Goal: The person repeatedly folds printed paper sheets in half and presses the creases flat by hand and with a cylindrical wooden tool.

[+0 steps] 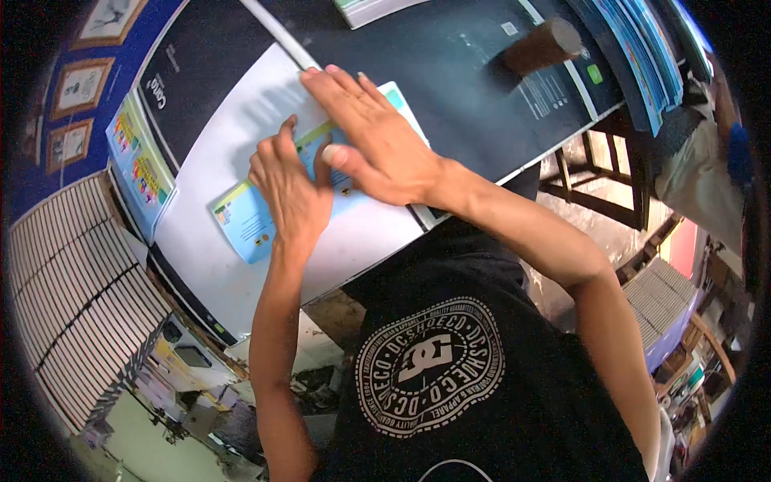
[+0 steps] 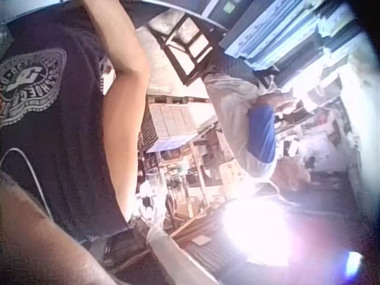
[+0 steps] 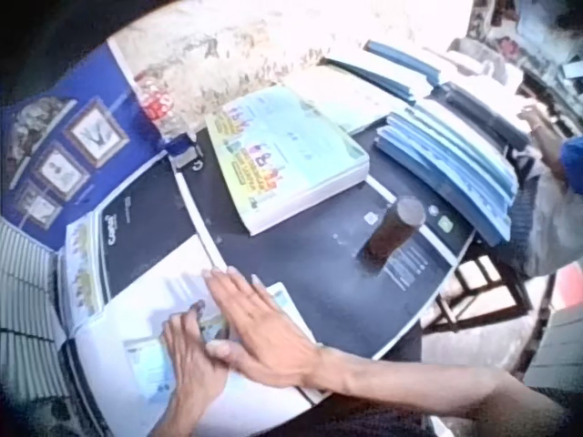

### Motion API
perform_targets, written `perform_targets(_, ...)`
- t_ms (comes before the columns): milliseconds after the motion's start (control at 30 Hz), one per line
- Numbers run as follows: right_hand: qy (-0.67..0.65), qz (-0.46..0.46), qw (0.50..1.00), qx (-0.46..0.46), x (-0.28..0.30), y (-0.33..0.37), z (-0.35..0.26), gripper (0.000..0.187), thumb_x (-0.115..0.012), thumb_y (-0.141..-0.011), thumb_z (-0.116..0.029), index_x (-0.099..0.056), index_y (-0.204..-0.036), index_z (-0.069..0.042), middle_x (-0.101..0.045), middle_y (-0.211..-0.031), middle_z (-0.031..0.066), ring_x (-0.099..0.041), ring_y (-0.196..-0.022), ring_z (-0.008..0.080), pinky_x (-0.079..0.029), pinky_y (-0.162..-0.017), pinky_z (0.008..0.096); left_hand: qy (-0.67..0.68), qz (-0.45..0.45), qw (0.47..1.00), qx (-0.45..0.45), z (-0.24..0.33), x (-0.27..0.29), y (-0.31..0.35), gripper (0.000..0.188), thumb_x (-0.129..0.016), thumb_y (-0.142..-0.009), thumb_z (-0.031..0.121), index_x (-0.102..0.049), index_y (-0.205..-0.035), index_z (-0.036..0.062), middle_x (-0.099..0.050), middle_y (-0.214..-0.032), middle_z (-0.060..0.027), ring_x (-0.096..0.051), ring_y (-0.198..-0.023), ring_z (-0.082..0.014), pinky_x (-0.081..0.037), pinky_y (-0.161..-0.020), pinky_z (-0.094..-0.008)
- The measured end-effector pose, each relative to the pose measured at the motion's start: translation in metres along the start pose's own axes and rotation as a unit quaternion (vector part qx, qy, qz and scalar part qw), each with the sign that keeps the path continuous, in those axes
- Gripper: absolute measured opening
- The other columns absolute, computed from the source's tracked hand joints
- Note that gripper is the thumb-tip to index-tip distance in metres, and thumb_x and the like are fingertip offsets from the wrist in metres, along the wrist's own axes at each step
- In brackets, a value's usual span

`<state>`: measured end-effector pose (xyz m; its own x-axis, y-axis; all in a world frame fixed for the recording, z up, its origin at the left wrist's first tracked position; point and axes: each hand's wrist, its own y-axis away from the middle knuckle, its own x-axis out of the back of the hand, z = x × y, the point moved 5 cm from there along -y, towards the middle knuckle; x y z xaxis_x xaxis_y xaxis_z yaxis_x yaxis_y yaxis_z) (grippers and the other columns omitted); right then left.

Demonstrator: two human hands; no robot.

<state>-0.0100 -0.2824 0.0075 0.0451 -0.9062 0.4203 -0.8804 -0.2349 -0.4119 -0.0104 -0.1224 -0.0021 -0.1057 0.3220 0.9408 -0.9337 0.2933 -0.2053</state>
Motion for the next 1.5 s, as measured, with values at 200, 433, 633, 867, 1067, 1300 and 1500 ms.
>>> perform_targets(200, 0.155, -0.057, 0.986, -0.009, -0.016, 0.000, -0.007, 0.070, -0.039, -0.107, -0.054, -0.038, -0.156, -0.004, -0.041, -0.158, 0.0248, -0.033, -0.150, 0.0427, -0.022, -0.124, 0.0568, 0.262, 0.121, 0.951, 0.112, -0.025, 0.014, -0.001, 0.043, -0.046, -0.108, 0.025, -0.047, -0.142, -0.0021, -0.053, -0.127, -0.0172, -0.050, -0.121, -0.0317, -0.038, -0.106, -0.0476)
perform_targets(433, 0.301, -0.103, 0.948, -0.013, -0.039, 0.003, -0.010, 0.065, -0.044, -0.103, -0.059, -0.047, -0.155, -0.020, -0.032, -0.165, 0.0192, -0.022, -0.156, 0.0368, -0.019, -0.124, 0.0593, 0.411, 0.327, 0.830, 0.186, -0.052, 0.046, 0.021, 0.047, -0.043, -0.108, 0.034, -0.049, -0.141, 0.0000, -0.055, -0.131, -0.0155, -0.051, -0.127, -0.0272, -0.039, -0.110, -0.0446)
perform_targets(633, 0.352, -0.120, 0.928, -0.034, -0.032, 0.003, -0.006, 0.064, -0.043, -0.103, -0.062, -0.043, -0.157, -0.028, -0.032, -0.166, 0.0153, -0.025, -0.155, 0.0350, -0.020, -0.125, 0.0571, 0.283, 0.410, 0.862, -0.088, 0.023, 0.122, 0.032, 0.049, -0.034, -0.108, 0.042, -0.047, -0.132, 0.0003, -0.049, -0.140, -0.0205, -0.046, -0.134, -0.0323, -0.035, -0.115, -0.0509)
perform_targets(867, 0.317, -0.088, 0.944, -0.003, -0.027, 0.000, -0.011, 0.062, -0.050, -0.103, -0.052, -0.051, -0.150, -0.013, -0.041, -0.160, 0.0187, -0.035, -0.151, 0.0354, -0.027, -0.122, 0.0558, 0.373, 0.311, 0.867, 0.114, -0.006, 0.019, 0.018, 0.048, -0.038, -0.108, 0.029, -0.045, -0.140, -0.0057, -0.047, -0.143, -0.0264, -0.043, -0.136, -0.0390, -0.032, -0.116, -0.0476)
perform_targets(1067, -0.008, 0.071, 0.997, -0.009, 0.024, 0.006, -0.030, 0.040, -0.072, -0.089, -0.005, -0.066, -0.128, -0.001, -0.072, -0.118, 0.0208, -0.070, -0.110, 0.0379, -0.057, -0.093, 0.0437, -0.007, 0.122, 0.992, 0.024, 0.025, 0.007, 0.005, 0.041, -0.055, -0.104, 0.021, -0.052, -0.136, -0.0033, -0.050, -0.144, -0.0236, -0.042, -0.140, -0.0466, -0.028, -0.113, -0.0633)
perform_targets(1300, -0.226, 0.434, 0.872, 0.013, 0.207, 0.064, -0.021, 0.054, -0.047, -0.106, -0.053, -0.062, -0.082, -0.006, -0.060, -0.066, 0.0029, -0.046, -0.053, 0.0142, -0.039, -0.056, 0.0250, 0.003, 0.095, 0.993, 0.066, 0.020, 0.005, -0.002, 0.033, -0.058, -0.102, 0.022, -0.060, -0.127, 0.0017, -0.054, -0.139, -0.0198, -0.050, -0.130, -0.0389, -0.033, -0.112, -0.0557)
perform_targets(1500, -0.002, 0.378, 0.916, -0.135, 0.224, 0.054, 0.026, 0.050, -0.056, -0.104, -0.041, -0.058, -0.133, 0.000, -0.064, -0.127, 0.0140, -0.059, -0.118, 0.0203, -0.046, -0.100, 0.0336, 0.013, 0.106, 0.991, 0.081, 0.022, 0.004, -0.002, 0.031, -0.058, -0.103, 0.026, -0.061, -0.124, 0.0035, -0.054, -0.136, -0.0182, -0.051, -0.128, -0.0374, -0.038, -0.109, -0.0523)
